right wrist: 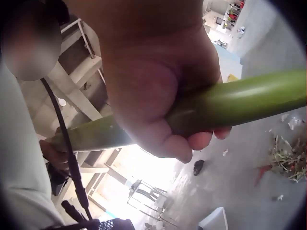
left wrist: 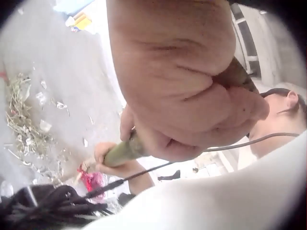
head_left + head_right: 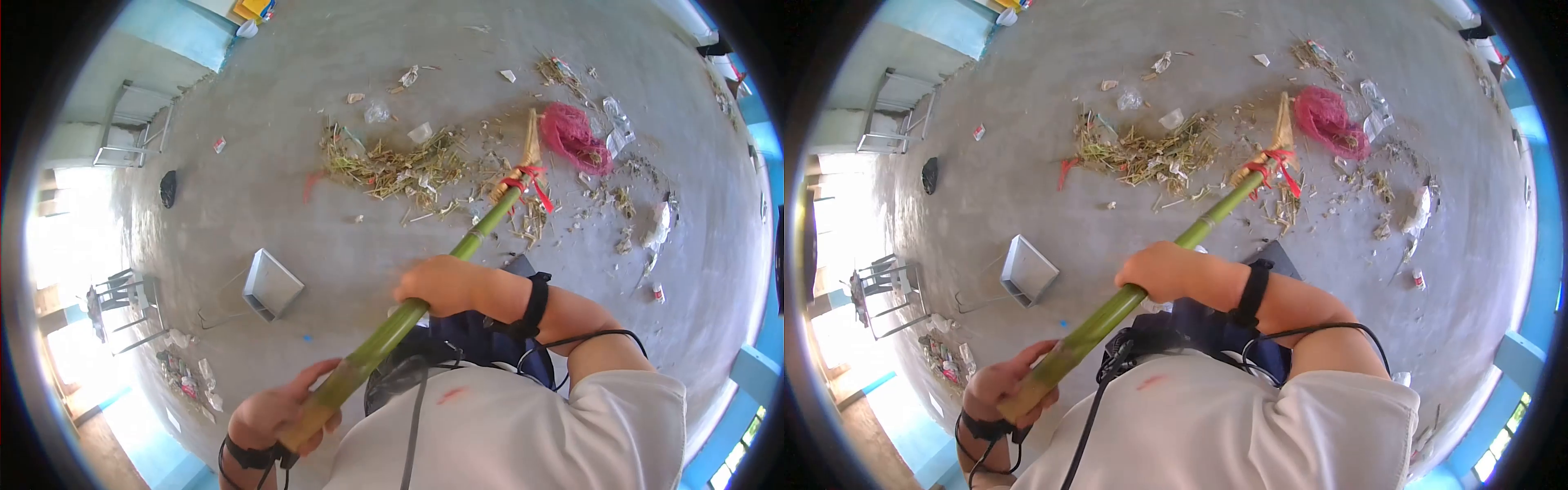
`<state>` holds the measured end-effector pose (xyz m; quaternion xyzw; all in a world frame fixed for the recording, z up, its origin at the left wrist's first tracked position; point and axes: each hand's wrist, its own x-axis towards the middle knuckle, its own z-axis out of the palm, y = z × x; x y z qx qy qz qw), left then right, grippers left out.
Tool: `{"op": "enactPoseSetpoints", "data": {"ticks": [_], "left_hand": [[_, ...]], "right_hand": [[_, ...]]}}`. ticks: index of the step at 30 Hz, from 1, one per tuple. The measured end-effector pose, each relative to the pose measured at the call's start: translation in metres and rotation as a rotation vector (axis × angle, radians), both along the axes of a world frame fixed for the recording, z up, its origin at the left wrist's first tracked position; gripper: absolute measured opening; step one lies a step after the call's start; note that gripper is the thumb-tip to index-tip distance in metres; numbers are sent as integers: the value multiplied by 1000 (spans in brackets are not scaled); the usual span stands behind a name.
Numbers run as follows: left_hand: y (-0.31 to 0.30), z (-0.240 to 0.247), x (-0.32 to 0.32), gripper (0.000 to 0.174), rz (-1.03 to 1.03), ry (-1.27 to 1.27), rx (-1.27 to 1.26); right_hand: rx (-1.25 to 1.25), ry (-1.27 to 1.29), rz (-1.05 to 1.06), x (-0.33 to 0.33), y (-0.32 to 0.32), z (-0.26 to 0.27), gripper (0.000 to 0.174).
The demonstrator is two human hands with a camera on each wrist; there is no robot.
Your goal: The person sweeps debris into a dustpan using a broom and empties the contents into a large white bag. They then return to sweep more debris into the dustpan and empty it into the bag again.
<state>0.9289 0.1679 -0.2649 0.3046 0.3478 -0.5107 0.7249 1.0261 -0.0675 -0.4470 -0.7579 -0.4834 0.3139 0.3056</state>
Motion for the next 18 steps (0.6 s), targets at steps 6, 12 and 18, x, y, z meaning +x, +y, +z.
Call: {"op": "enactPoseSetpoints", "data": {"ticks": [6, 12, 18], "left_hand": [[-36, -31, 40, 57, -507, -122, 260], [-37, -14, 18, 57, -800, -374, 533], [-27, 33, -36, 71, -527, -155, 646]], "right_hand": [[-298, 54, -70, -3, -17, -51, 22], [-168, 88, -42, -11, 2, -62, 25], [11, 60, 163, -26, 59, -27, 25]]}}
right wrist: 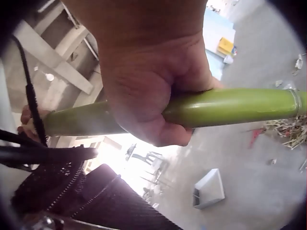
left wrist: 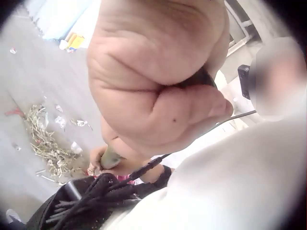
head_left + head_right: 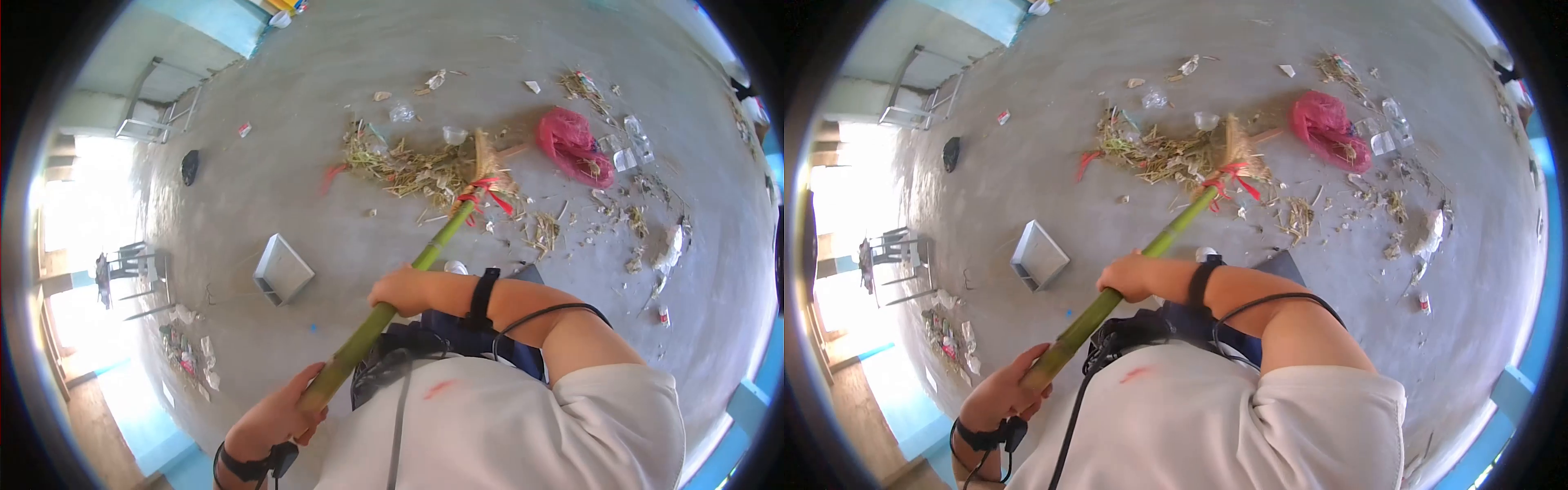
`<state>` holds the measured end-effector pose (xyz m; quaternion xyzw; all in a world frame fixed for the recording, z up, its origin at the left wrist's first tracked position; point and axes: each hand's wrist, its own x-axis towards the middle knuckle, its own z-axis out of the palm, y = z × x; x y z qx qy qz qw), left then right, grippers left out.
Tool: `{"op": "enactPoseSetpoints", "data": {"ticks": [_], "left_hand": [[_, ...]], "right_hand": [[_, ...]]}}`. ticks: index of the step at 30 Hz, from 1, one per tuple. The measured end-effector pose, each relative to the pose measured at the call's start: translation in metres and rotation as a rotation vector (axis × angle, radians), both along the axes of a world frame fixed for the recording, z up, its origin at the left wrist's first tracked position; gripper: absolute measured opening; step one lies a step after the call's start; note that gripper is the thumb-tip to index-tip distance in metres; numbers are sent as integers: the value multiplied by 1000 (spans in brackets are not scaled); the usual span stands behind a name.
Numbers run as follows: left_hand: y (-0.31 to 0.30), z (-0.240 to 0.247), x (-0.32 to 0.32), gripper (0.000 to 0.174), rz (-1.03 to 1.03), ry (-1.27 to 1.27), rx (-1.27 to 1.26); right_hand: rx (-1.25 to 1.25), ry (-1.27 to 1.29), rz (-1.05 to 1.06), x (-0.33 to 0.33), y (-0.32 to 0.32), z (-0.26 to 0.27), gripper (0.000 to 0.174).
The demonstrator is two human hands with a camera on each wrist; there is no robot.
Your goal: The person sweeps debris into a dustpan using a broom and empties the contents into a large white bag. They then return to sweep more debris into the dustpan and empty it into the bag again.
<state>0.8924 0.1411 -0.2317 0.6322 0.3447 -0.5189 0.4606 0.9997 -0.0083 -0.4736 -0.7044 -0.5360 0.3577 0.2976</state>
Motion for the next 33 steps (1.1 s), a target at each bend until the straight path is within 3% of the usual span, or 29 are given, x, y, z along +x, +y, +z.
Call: {"op": "enactPoseSetpoints", "data": {"ticks": [3, 6, 10, 13, 15, 17, 19, 22, 25, 28, 33], "left_hand": [[3, 30, -26, 75, 231, -36, 15], [11, 65, -44, 76, 122, -95, -21], [12, 105, -58, 71, 281, -128, -141], [58, 65, -81, 70, 540, -110, -306], [59, 33, -63, 62, 138, -98, -18], [80, -12, -67, 56, 448, -241, -452], [95, -49, -57, 59, 440, -183, -530], [118, -96, -71, 60, 395, -198, -479], [164, -100, -101, 61, 358, -208, -437], [207, -95, -150, 63, 483, -180, -372], [272, -75, -240, 63, 693, -178, -268]], "right_hand": [[85, 5, 91, -7, 31, 24, 24], [203, -9, 134, -14, 42, 55, 23], [270, 7, 174, -23, 41, 89, 23], [192, 33, 173, -17, 38, 78, 25], [48, 73, 129, -14, 38, 48, 26], [-127, 27, 46, -14, 36, 16, 26], [-180, -81, -96, -19, 35, -13, 33], [-339, -118, -98, -31, 64, -41, 32], [-305, -9, -23, -50, 117, -59, 31], [-55, -65, 38, -88, 186, -91, 29], [-100, -83, 282, -157, 301, -73, 26]]}}
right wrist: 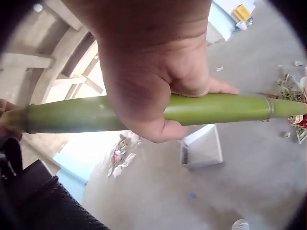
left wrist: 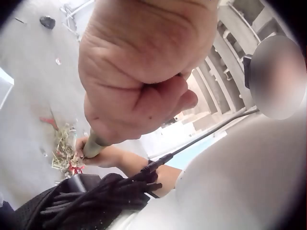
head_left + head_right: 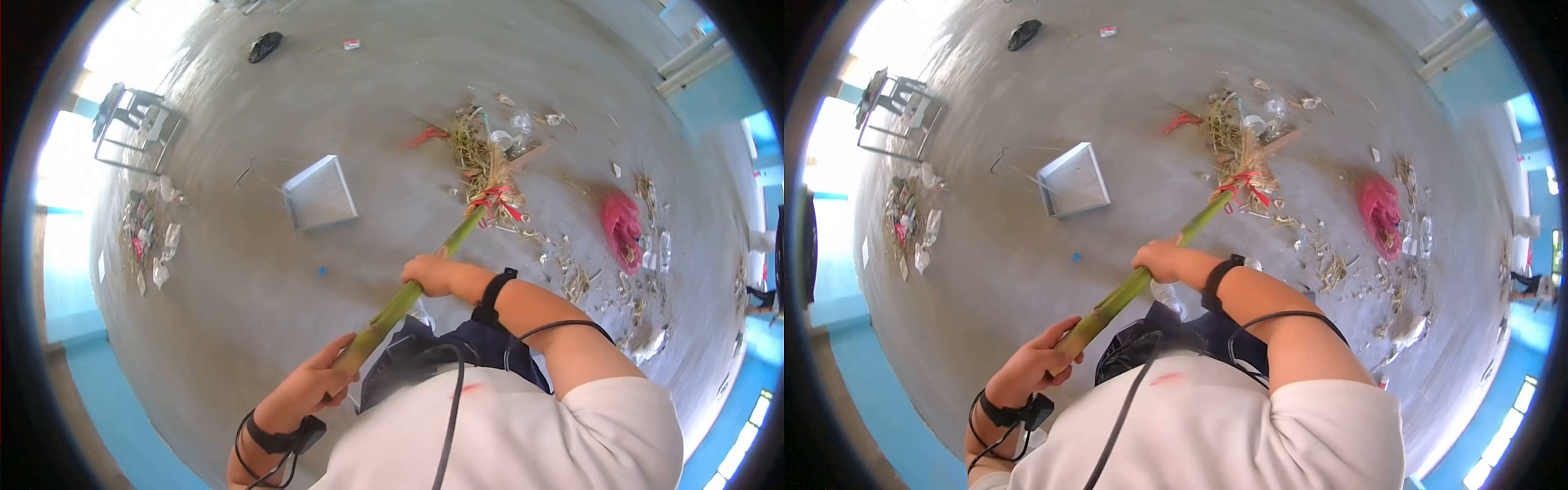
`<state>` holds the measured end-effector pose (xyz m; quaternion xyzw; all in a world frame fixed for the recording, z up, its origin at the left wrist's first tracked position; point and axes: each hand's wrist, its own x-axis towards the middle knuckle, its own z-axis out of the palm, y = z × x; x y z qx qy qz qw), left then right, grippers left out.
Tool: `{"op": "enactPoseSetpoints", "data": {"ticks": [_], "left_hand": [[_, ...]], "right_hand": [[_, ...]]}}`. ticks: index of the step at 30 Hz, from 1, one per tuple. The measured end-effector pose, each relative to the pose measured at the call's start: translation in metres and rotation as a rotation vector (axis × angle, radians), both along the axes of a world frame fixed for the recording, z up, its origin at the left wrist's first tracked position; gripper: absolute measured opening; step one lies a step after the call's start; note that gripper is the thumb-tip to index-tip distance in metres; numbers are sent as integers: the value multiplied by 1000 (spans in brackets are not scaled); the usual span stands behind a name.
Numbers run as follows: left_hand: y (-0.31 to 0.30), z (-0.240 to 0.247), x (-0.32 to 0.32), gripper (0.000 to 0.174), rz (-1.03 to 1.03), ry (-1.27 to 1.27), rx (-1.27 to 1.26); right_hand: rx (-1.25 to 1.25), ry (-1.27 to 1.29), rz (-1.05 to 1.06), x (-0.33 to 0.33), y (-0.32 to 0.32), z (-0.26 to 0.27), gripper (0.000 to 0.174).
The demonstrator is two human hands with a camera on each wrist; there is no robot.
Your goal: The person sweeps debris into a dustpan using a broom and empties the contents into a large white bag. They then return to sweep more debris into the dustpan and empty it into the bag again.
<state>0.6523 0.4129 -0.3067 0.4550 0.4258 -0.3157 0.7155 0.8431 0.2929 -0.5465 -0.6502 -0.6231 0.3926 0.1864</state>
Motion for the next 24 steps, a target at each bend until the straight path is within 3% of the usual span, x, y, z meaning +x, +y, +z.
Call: {"op": "enactPoseSetpoints", "data": {"ticks": [6, 10, 13, 16, 21, 24], "left_hand": [[36, 51, -63, 64, 165, 11, -18], [49, 103, -82, 69, 86, -78, -95], [54, 128, -88, 72, 146, -207, -146], [68, 111, -62, 70, 110, -183, -173], [66, 31, 22, 66, 294, -191, -281], [51, 15, 71, 64, 404, -114, -306]], "right_hand": [[23, 114, 242, -53, 81, 34, 28], [-25, 70, 283, -59, 94, 129, 32], [-90, 56, 376, -45, 97, 165, 31], [-100, 51, 320, -7, 88, 161, 33], [-196, 14, 147, 80, 67, 91, 33], [-323, -11, 232, 121, 65, 66, 30]]}}
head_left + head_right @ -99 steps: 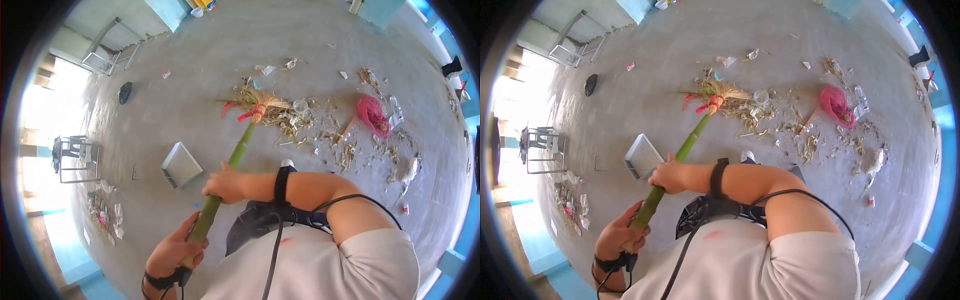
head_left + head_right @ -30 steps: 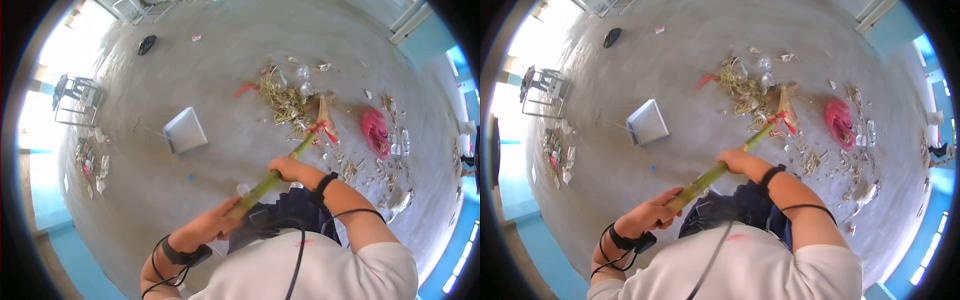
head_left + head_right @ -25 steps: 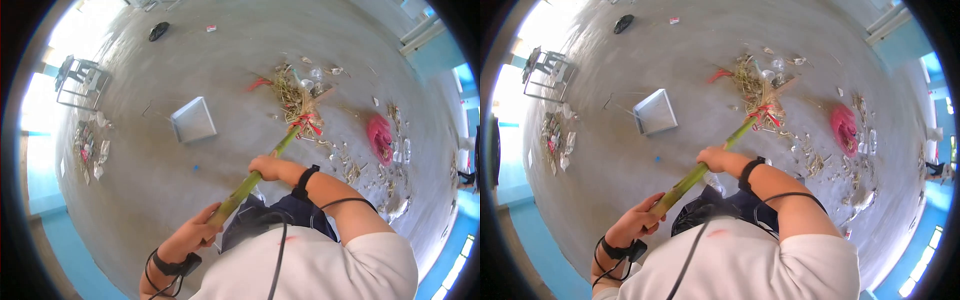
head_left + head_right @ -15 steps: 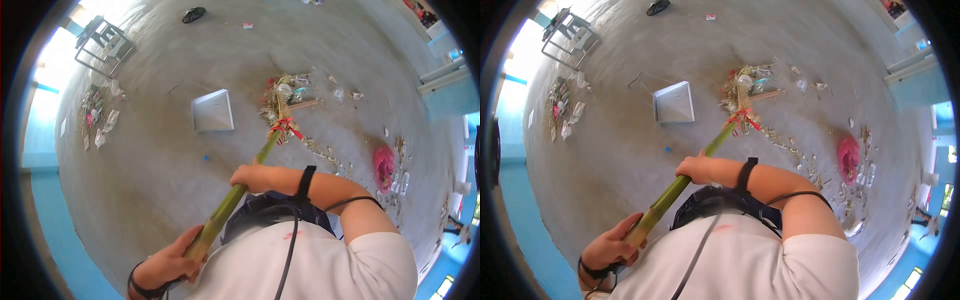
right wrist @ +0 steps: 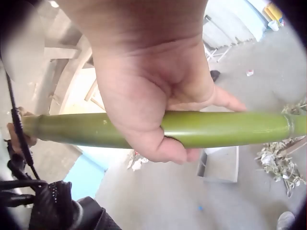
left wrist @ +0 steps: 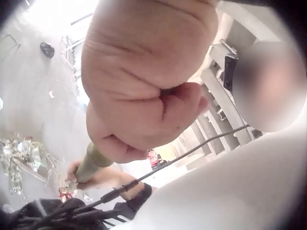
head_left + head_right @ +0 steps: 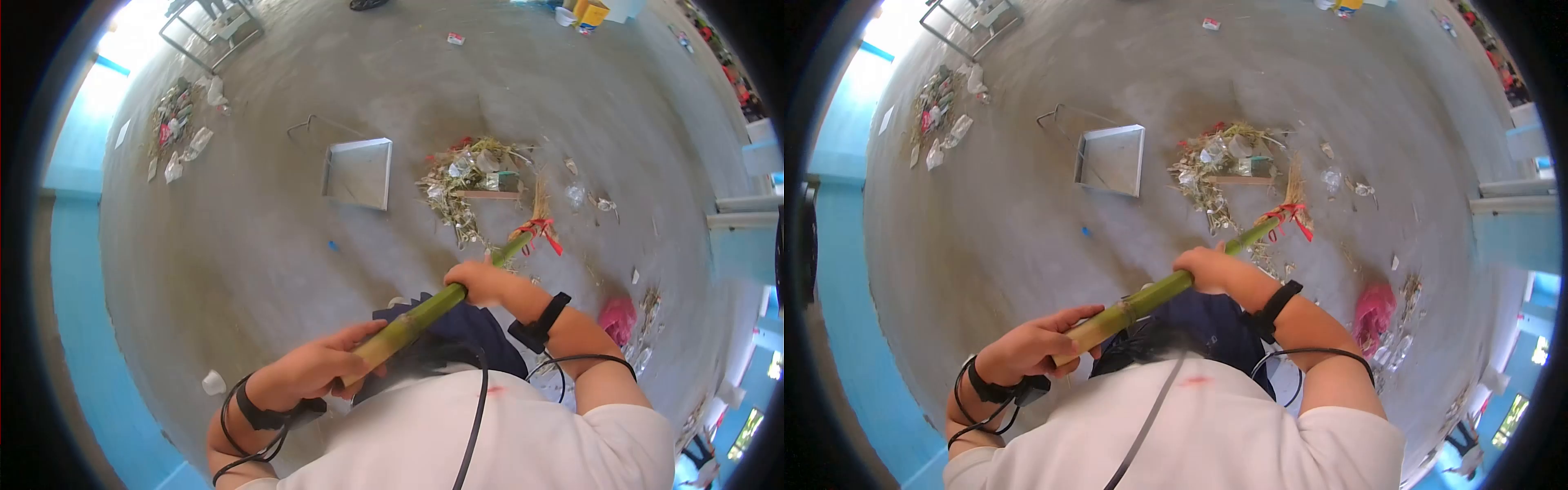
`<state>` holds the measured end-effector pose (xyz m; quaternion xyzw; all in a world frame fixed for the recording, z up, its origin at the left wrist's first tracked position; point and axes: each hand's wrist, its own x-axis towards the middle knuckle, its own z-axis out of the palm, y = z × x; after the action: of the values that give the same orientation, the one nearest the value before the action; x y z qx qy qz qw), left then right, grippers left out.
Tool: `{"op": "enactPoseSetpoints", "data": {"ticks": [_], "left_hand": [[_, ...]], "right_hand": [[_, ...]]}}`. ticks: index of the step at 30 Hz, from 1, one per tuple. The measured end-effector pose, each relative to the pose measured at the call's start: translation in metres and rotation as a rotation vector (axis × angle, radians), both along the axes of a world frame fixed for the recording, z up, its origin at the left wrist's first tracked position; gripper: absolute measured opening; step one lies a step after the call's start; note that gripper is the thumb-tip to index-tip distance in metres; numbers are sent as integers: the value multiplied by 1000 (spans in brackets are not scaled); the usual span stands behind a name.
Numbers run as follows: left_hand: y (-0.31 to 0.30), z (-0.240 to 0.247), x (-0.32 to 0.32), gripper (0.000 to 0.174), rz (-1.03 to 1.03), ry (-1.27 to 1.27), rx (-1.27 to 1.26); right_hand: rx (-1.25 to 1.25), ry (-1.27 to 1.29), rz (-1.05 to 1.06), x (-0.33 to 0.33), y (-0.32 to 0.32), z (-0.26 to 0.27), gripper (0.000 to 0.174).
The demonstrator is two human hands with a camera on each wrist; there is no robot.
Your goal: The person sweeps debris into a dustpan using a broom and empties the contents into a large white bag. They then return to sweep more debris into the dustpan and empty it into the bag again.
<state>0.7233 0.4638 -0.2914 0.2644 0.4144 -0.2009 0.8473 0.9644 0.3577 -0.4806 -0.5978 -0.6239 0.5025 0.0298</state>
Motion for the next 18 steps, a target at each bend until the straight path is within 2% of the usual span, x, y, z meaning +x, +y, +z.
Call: {"op": "enactPoseSetpoints", "data": {"ticks": [3, 7, 10, 13, 14, 18], "left_hand": [[-6, 16, 18, 61, 16, 110, 100], [-34, 66, 12, 59, 140, 351, 326], [-66, 93, -2, 61, 390, 448, 364], [-95, 118, 1, 62, 506, 519, 432], [-107, 120, -2, 62, 587, 412, 450], [-125, 149, 12, 69, 646, 409, 528]], "right_hand": [[149, 119, 96, 0, 4, -29, 28], [253, 321, 290, -26, 34, 2, 29], [373, 413, 402, -55, 45, 17, 26], [389, 524, 503, -78, 64, 33, 25], [434, 506, 497, -84, 69, 38, 24], [635, 511, 465, -95, 80, 68, 24]]}}
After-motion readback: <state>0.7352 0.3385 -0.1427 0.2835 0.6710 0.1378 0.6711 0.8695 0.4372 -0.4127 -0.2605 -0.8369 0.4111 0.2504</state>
